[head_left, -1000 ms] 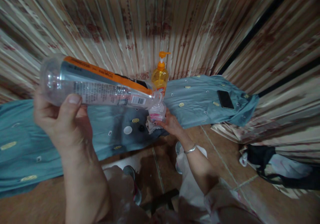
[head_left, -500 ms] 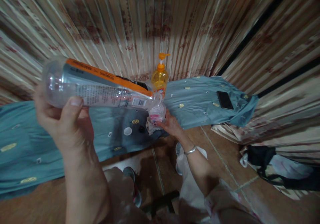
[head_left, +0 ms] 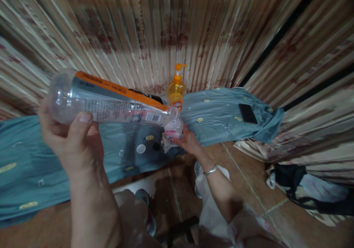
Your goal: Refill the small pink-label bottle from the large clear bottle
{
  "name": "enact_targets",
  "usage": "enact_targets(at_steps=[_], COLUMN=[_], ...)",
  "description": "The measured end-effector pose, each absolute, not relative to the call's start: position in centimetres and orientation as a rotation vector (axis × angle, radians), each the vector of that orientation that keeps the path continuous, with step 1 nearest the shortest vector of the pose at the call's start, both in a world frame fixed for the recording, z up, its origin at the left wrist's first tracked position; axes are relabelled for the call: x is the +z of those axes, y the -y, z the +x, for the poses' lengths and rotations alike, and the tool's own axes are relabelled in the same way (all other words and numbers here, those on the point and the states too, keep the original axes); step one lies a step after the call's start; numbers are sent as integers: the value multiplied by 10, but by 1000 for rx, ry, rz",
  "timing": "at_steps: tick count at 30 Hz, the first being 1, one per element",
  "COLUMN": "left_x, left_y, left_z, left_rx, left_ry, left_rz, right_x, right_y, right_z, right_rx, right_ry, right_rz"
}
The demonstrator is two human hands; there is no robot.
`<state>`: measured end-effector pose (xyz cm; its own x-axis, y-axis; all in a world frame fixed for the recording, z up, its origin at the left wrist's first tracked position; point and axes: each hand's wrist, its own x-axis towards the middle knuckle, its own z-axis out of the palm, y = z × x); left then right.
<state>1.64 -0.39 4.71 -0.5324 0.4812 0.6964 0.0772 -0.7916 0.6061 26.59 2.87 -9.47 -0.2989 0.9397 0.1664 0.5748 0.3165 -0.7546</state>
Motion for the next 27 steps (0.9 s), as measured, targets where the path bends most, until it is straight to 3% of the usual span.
enact_targets(at_steps=[27], left_x=[49], left_y=[3], left_z=[19], left_rx=[2373], left_ry=[-861], left_rz=[1445], right_x=[-94], right_y=[-28], right_z=[266], right_rx=[813], right_ry=[1978], right_rz=[-1338])
